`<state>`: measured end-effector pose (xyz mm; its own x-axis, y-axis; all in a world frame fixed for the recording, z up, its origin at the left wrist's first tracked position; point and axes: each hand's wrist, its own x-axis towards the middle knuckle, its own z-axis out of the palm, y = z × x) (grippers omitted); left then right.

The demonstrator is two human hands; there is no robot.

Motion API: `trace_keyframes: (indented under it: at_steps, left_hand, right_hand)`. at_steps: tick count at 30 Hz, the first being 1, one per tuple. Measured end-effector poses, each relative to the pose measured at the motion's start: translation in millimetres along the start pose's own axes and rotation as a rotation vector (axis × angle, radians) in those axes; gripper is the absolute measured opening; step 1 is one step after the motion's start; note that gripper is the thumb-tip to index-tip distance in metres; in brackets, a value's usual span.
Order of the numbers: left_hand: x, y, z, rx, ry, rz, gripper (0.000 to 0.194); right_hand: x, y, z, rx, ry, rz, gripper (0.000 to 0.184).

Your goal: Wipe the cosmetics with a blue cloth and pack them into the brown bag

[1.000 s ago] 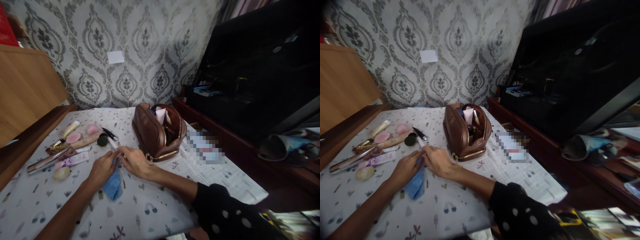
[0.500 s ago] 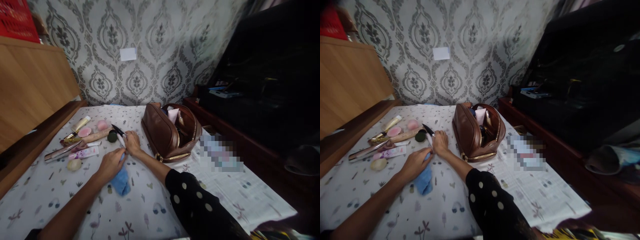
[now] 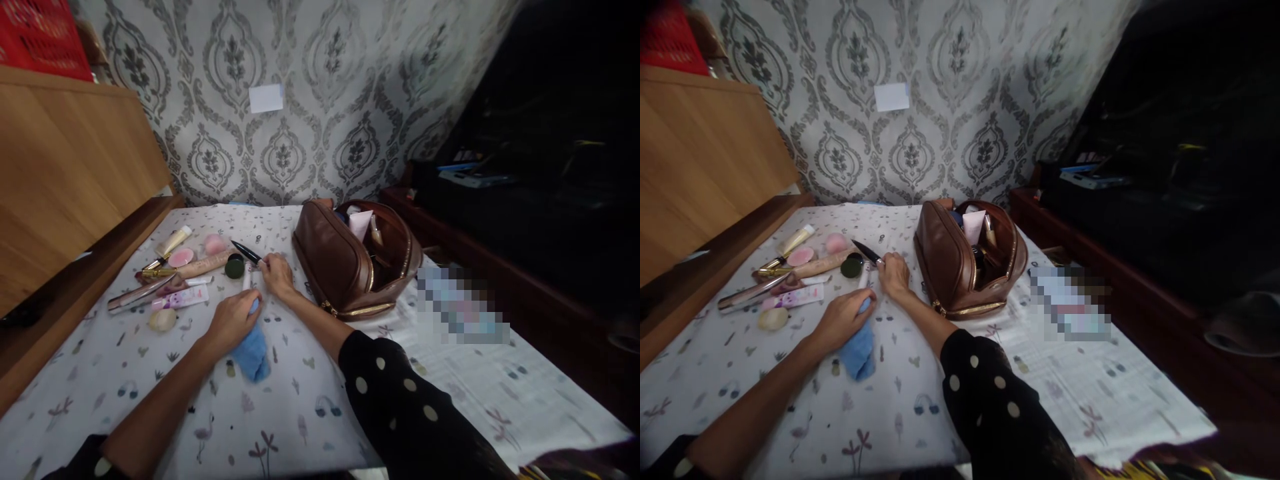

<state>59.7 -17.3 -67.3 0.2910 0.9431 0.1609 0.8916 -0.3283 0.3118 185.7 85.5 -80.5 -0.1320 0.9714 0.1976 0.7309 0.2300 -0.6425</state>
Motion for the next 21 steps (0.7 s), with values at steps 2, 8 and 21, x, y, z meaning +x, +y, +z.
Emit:
trace_keyframes:
  at_steps: [2,8,21]
  left_hand:
    - [1,-2,-0.6,-0.013,0.003,0.000,0.022]
    - [1,-6,1.5,-0.091,0.102,-0.003,0.026]
    - [-10,17,-2.6,0.125,0.376,0.349,0.038]
  right_hand:
    - [-4,1,-2,0.047,0.029,-0.007,0.020]
    - [-32,7,-10,0.207,0.003,-0.061,0.021]
    - [-110,18,-42,0.599,-0.256,-0.213,0.011]
